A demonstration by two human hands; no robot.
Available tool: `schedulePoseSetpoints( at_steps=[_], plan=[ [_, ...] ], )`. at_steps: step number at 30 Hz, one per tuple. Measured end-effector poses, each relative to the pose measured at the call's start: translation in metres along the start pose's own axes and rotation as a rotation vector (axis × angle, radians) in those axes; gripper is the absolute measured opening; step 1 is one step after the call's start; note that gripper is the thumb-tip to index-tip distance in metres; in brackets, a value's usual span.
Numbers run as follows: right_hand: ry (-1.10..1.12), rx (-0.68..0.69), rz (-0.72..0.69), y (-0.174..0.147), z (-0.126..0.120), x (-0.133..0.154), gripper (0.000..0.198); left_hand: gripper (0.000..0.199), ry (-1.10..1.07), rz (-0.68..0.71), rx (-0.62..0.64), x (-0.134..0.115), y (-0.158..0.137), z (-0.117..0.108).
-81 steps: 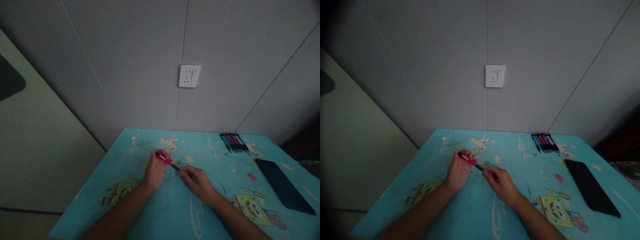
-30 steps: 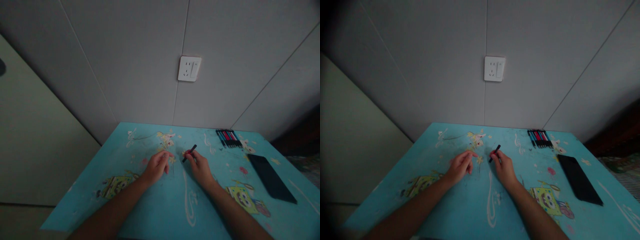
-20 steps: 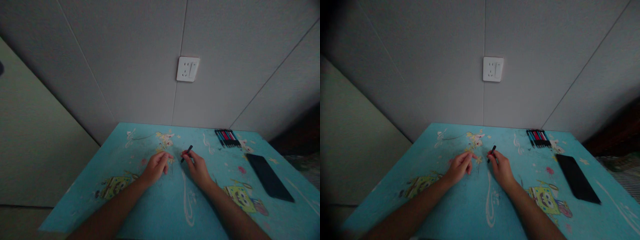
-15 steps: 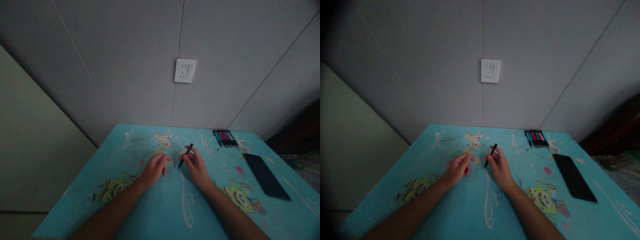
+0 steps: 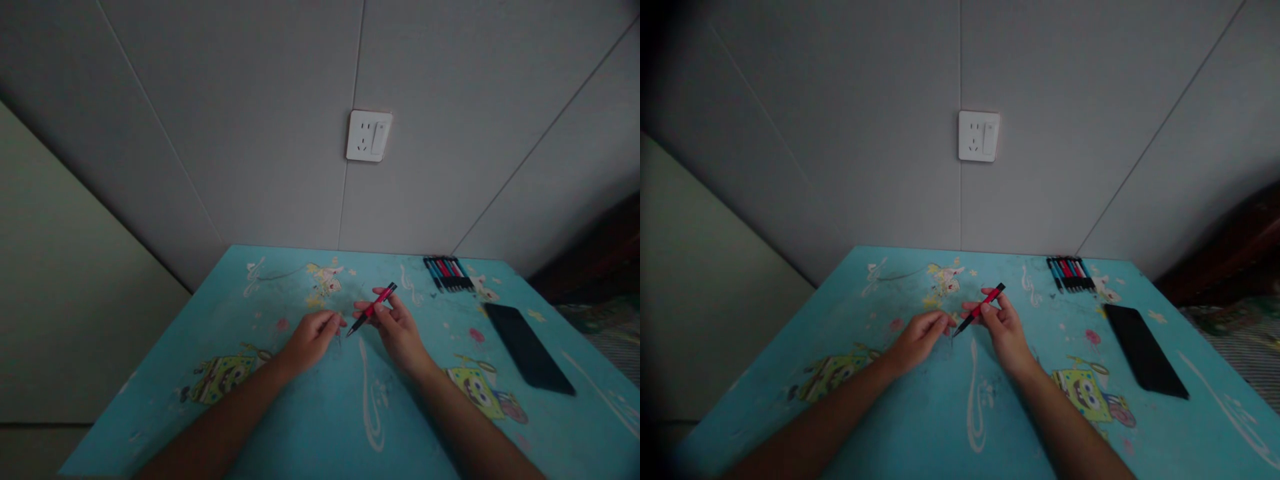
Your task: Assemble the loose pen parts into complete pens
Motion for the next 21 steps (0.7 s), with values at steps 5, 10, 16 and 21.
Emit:
schedulePoseSetpoints(
  at_steps=[5,10,16,21],
  plan=[
    [0.019,0.014,0.013,0.000,0.002,-0.002,0.038,0.039,-0.030,0.014,0.133,-0.005,-0.004,0.014],
    [-0.054,0.059,0.003,0.002,0.004,-0.005,0.034,0.031,-0.049,-0.032,0.213,-0.004,-0.007,0.020],
    [-0.254,0.139,-0.057,-0.005,0.018,-0.002,0.030,0.025,0.002,-0.057,0.178,0.001,-0.006,0.019],
    [-0.466,-0.102,-0.150,-0.003,-0.015,0.025,0.035,0.026,0.099,-0.053,0.084,0.007,-0.004,0.008]
  ],
)
Point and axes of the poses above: each hand's wrist, its own y-axis towards the middle knuckle, its own z-axis out of the palm, x = y × z, the point moved 8 cm from there along y, towards the middle knuckle, and after that the axes turned 6 degrees about x, right-handed, at the moved point
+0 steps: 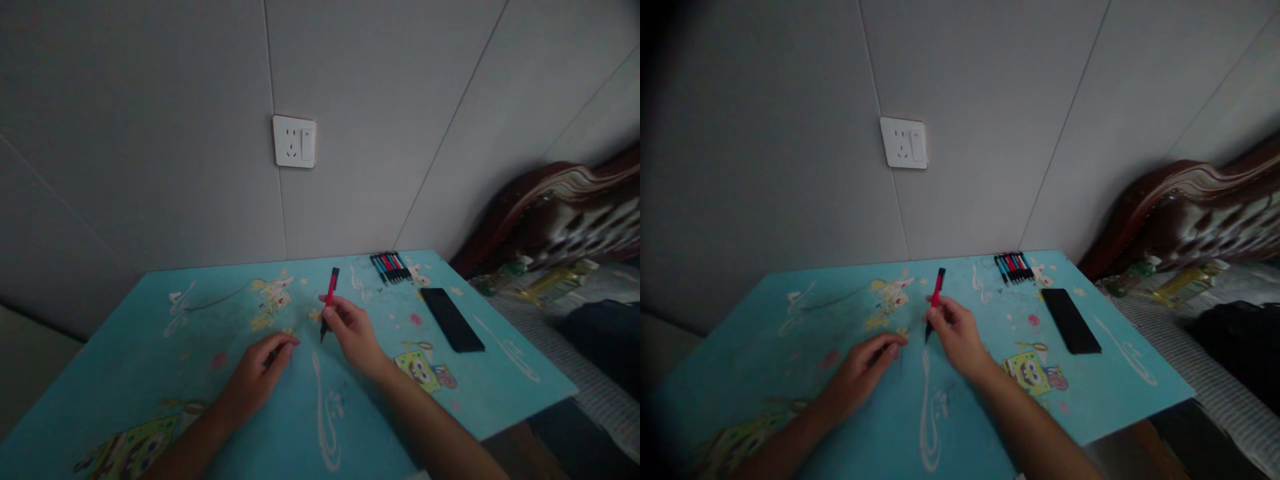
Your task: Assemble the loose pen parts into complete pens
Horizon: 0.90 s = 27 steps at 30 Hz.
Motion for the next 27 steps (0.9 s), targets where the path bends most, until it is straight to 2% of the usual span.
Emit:
schedulePoseSetpoints(
  at_steps=[3,5,7,10,13,19,23,27],
  plan=[
    [-0.307,-0.226,-0.012,0.018,-0.064,0.007,0.042,0.027,0.047,-0.011,0.012,0.005,0.002,0.001],
    [-0.668,-0.300,0.055,0.035,-0.108,0.008,0.047,0.029,0.063,-0.014,0.033,0.006,0.003,0.004],
    [-1.157,-0.263,0.237,0.052,-0.147,0.001,0.045,0.031,0.080,-0.004,0.048,0.005,0.003,0.008],
    [-1.325,-0.258,0.358,0.065,-0.190,-0.012,0.037,0.033,0.102,0.029,0.064,0.001,0.003,0.012],
    [-1.392,-0.239,0.431,0.071,-0.208,-0.028,0.034,0.032,0.107,0.043,0.074,-0.002,0.003,0.013],
    [-1.440,-0.214,0.489,0.083,-0.214,-0.052,0.039,0.029,0.127,0.054,0.088,0.000,0.004,0.014],
    [-1.447,-0.230,0.477,0.087,-0.219,-0.053,0.038,0.030,0.144,0.055,0.106,0.003,0.005,0.016],
    [-1.467,-0.273,0.471,0.074,-0.229,-0.046,0.038,0.029,0.144,0.047,0.112,0.003,0.004,0.016]
  ],
)
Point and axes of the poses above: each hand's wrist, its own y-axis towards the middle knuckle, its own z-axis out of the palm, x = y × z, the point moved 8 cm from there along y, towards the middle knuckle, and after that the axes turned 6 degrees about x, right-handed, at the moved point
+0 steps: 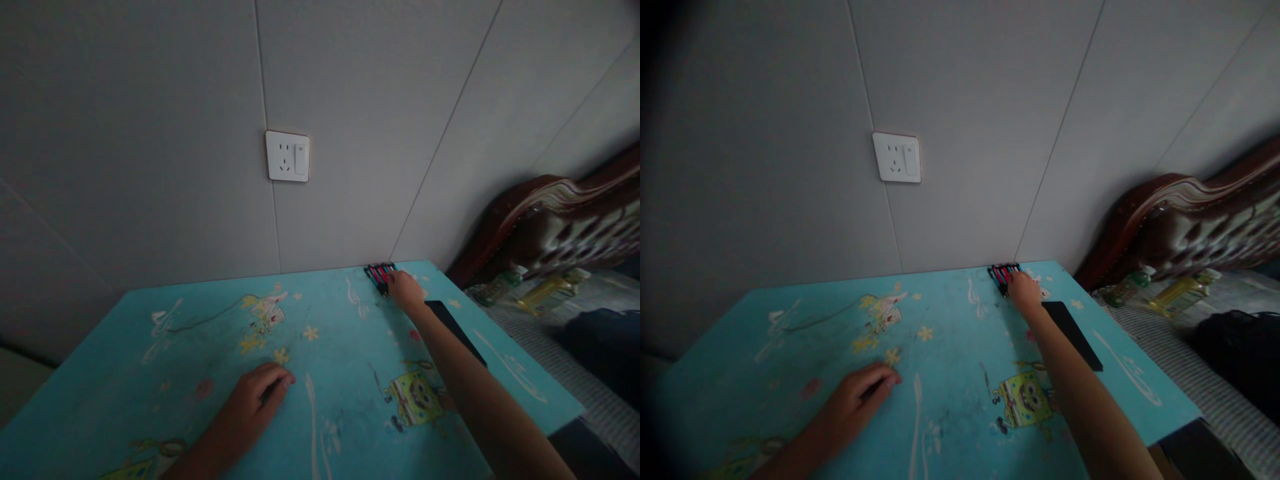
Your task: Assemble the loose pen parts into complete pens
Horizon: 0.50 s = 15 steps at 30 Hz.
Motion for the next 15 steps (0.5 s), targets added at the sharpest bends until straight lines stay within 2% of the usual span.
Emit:
schedulePoseSetpoints(
  at_steps=[4,8,12,15],
  plan=[
    [-0.004,-0.043,-0.012,-0.024,-0.001,-0.005,0.037,0.030,0.012,-0.003,0.023,-0.001,-0.001,0.001],
    [0.010,-0.060,-0.049,-0.046,0.009,0.011,0.035,0.030,0.038,-0.032,0.037,0.005,-0.002,0.003],
    [0.027,-0.068,-0.050,-0.053,0.017,0.024,0.034,0.029,0.065,-0.058,0.037,0.015,-0.003,0.002],
    [0.038,-0.075,-0.041,-0.054,0.015,0.019,0.033,0.028,0.080,-0.062,0.029,0.019,-0.003,0.001]
  ],
)
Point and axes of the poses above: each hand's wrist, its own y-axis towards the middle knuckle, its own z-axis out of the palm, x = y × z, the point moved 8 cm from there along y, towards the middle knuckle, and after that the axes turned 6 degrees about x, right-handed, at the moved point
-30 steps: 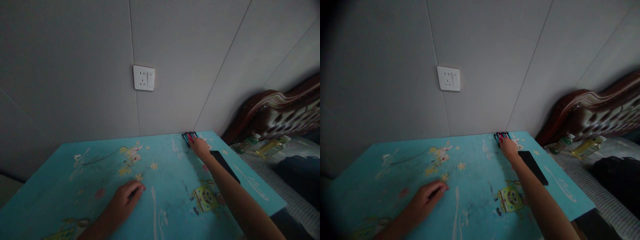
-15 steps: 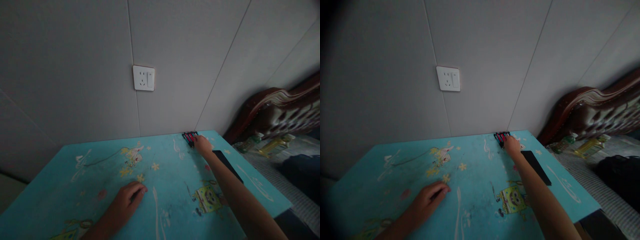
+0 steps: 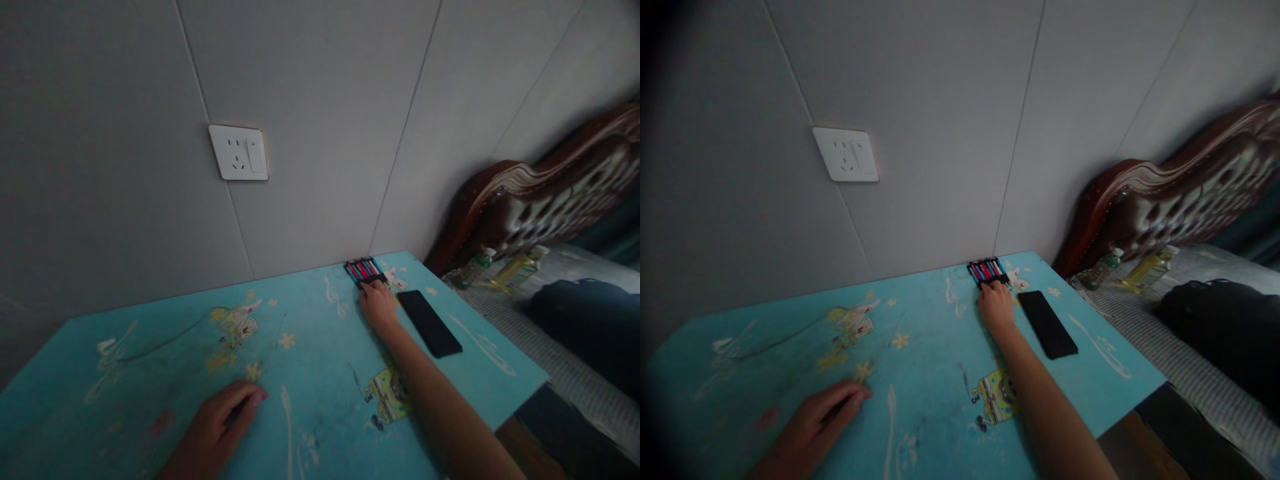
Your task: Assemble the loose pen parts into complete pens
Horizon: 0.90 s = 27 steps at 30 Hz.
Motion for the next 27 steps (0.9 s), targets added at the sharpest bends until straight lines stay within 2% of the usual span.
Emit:
schedulePoseSetpoints(
  at_steps=[3,8,11,14,20,27],
  plan=[
    [0.002,-0.020,0.039,0.000,-0.009,-0.021,0.036,0.026,0.017,-0.014,-0.039,0.002,-0.001,-0.003],
    [-0.023,-0.035,0.168,-0.001,-0.023,-0.075,0.038,0.027,0.054,-0.025,-0.072,0.008,-0.002,-0.007],
    [-0.028,-0.008,0.179,0.000,-0.021,-0.089,0.035,0.028,0.082,-0.062,-0.087,0.016,-0.002,-0.010],
    [-0.036,0.011,0.157,0.004,-0.013,-0.087,0.035,0.027,0.096,-0.091,-0.097,0.019,-0.002,-0.014],
    [-0.078,0.006,0.056,0.014,0.002,-0.064,0.033,0.027,0.117,-0.097,-0.098,0.010,0.000,-0.015],
    [-0.122,-0.028,0.105,0.022,0.004,-0.059,0.033,0.025,0.121,-0.058,-0.051,0.016,-0.001,-0.010]
  ],
)
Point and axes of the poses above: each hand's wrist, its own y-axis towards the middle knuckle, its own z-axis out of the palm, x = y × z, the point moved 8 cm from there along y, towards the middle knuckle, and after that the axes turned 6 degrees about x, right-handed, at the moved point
